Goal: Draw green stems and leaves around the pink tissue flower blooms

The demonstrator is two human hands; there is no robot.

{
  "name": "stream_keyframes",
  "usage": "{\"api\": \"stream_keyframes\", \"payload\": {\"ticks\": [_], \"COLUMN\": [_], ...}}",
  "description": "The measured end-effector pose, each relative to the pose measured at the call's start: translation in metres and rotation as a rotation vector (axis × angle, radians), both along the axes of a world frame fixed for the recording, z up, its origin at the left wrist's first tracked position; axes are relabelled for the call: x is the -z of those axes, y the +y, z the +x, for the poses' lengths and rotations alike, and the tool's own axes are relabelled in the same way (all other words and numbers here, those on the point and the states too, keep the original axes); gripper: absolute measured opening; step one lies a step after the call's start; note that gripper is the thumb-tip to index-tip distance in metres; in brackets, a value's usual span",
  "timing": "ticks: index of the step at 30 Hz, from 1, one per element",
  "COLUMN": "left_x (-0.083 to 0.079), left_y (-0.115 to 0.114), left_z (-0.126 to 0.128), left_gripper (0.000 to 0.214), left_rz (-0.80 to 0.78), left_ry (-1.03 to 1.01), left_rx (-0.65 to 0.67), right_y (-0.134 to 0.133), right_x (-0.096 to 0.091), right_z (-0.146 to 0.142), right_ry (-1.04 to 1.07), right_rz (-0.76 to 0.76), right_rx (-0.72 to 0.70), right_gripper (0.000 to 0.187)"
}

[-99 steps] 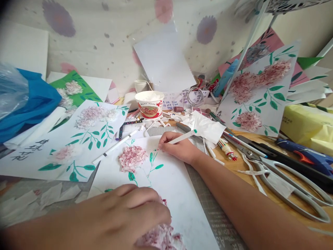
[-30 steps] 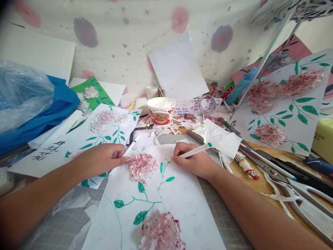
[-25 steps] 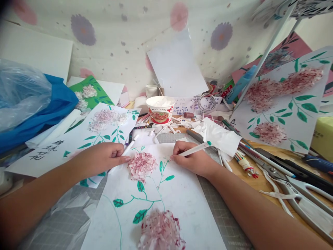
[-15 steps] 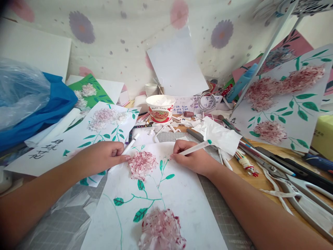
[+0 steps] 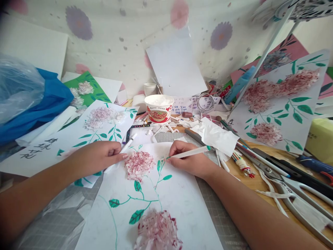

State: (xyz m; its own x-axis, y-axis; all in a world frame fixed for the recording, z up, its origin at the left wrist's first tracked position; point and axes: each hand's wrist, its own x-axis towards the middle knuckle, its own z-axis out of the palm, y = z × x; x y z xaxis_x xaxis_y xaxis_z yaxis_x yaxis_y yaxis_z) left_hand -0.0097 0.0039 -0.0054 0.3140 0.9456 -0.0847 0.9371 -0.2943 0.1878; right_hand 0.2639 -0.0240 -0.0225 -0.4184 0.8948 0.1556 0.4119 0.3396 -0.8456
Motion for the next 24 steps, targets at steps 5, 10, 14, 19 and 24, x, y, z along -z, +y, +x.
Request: {"api": "stream_keyframes", "payload": {"ticks": [5,10,14,19,24], "left_x": [-0.0026,-0.003,-0.0019,0.0002,-0.0013], "left_y": [-0.0016,-0.0024,-0.002,-0.0015,-0.0016], "left_z": [0.0015,0.0015,0.0009,-0.0006,-0.0003], "left_gripper": [0.04,0.041,0.041,0.041,0.041], "left_rz": [-0.014,-0.012,-0.012,-0.017,-0.017], "left_ry": [-0.022,-0.026,-0.038,-0.032,-0.026], "left_rx": [-0.006,0.008,0.006,0.002,0.01], "right_y": [0.0004,0.0,0.0003,0.0001,0.0], "right_x": [-0.0011,-0.0027,-0.0027,-0.0046,-0.0047], "right_z": [-0.0007,-0.0004,0.0,-0.0006,-0.0005], "right_ry": [-0.041,-0.069,-0.062,-0.064,-0.06], "right_rz": [0.011,0.029,0.057,0.045,0.038], "right_rx": [0.029,0.039,0.043,0.055,0.055], "right_gripper": [0.015,0.015,0.016,0.017,0.017]}}
